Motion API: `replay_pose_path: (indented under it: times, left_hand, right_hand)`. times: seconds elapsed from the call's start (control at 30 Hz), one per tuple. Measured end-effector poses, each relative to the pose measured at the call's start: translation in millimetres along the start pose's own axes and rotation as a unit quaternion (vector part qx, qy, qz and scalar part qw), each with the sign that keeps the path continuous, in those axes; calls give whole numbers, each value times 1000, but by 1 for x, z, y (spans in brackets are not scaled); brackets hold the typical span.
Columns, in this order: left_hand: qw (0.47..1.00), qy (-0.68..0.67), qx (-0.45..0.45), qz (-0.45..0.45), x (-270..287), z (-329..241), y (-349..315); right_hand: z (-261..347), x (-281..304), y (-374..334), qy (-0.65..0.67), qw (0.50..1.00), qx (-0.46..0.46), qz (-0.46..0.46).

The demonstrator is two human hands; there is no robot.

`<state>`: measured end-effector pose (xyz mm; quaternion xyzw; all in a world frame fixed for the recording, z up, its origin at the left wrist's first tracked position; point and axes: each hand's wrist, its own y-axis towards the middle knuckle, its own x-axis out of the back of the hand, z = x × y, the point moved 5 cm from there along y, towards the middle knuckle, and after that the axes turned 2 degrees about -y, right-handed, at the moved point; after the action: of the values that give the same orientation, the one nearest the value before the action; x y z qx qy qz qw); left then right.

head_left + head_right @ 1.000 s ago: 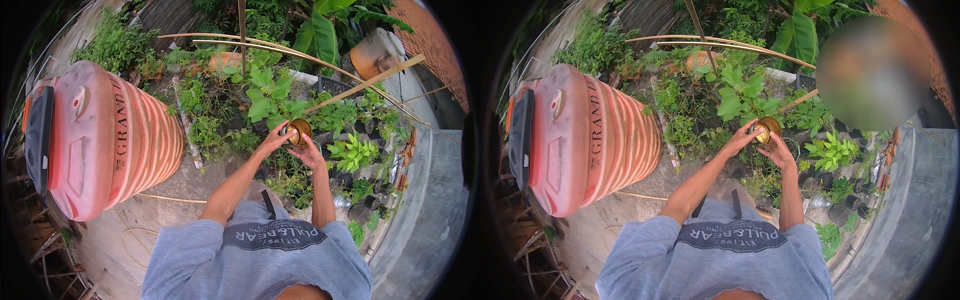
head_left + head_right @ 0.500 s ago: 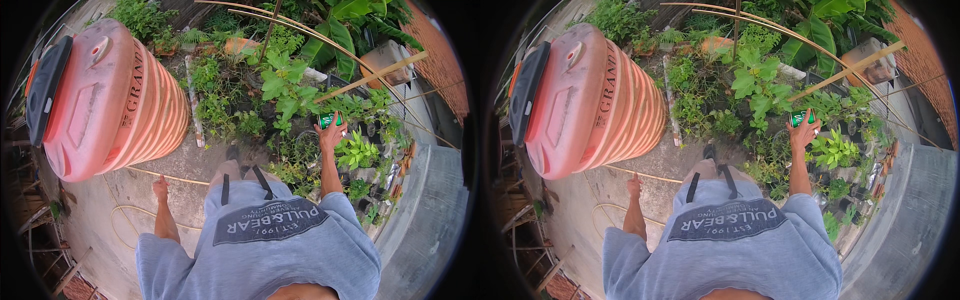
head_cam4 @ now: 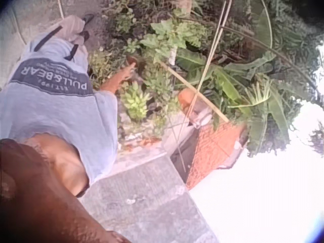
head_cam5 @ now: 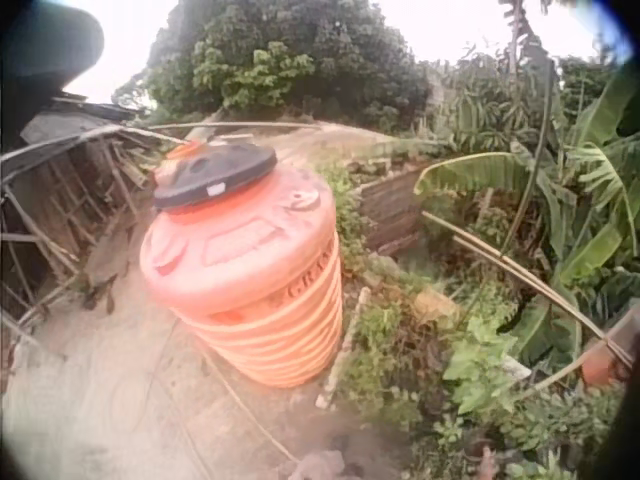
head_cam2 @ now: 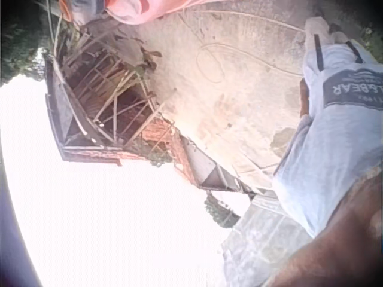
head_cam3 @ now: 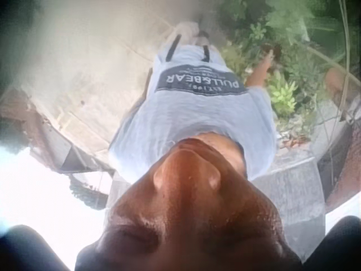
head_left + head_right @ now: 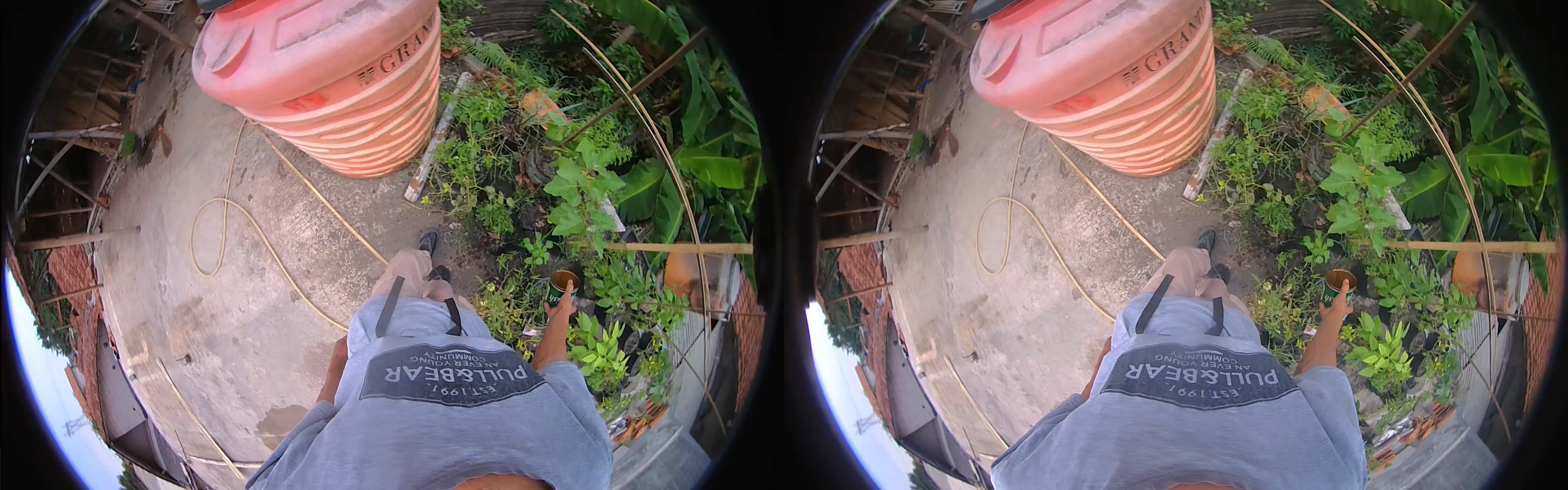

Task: The person scoops granular material from a small can and sprinkles it onto the soil of several potted plants in an outdoor area. They move between different plants, repeating the scooping and sprinkling action multiple times.

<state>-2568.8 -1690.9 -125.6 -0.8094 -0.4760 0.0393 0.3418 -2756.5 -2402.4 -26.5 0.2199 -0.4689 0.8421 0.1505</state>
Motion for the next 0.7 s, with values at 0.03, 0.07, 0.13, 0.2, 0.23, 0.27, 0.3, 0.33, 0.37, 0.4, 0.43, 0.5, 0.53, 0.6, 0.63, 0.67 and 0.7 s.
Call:
replay_pose_path:
  times: [0.03,0.07,0.13,0.2,0.23,0.27,0.3,0.33,0.37,0.4,0.43,0.5,0.53,0.6,0.63,0.67,0.7]
  left_hand:
    - [995,-34,89,-33,-11,26,-13]
    - [980,-66,174,-64,-17,40,-32]
    - [925,-136,339,-105,-29,46,-70]
    - [885,-205,397,-133,-20,35,-97]
    - [882,-247,373,-150,-9,14,-100]
    - [879,-279,349,-170,9,-3,-94]
    - [865,-269,379,-190,28,-5,-80]
    - [883,-256,342,-195,48,-26,-55]
    - [899,-244,304,-199,66,-58,-27]
    - [911,-254,272,-178,82,-86,4]
    - [921,-264,238,-158,98,-116,35]
    - [931,-304,176,-97,125,-177,91]
    - [937,-312,144,-61,140,-199,112]
    - [935,-337,108,-15,181,-228,146]
    - [927,-361,103,-2,197,-238,157]
    - [917,-387,99,-5,214,-248,159]
    - [909,-406,91,-14,240,-262,160]
  right_hand:
    - [-35,-5,31,-2,993,-60,104]
    - [-62,-9,19,-25,993,-103,59]
    - [-89,-23,3,-2,991,-42,128]
    - [-104,-54,-1,-13,981,-47,186]
    - [-105,-75,-4,-27,975,-59,212]
    - [-101,-99,-27,-80,973,-12,216]
    - [-100,-129,-74,-130,967,29,218]
    - [-97,-156,-125,-176,958,74,214]
    - [-98,-187,-169,-221,930,107,275]
    - [-103,-216,-213,-263,896,138,331]
    - [-113,-246,-259,-310,863,157,367]
    - [-145,-309,-350,-378,790,182,447]
    - [-170,-337,-395,-402,750,183,492]
    - [-224,-378,-496,-440,677,183,561]
    - [-252,-402,-531,-440,657,159,591]
    - [-284,-419,-559,-443,634,131,620]
    - [-312,-428,-590,-458,625,139,617]
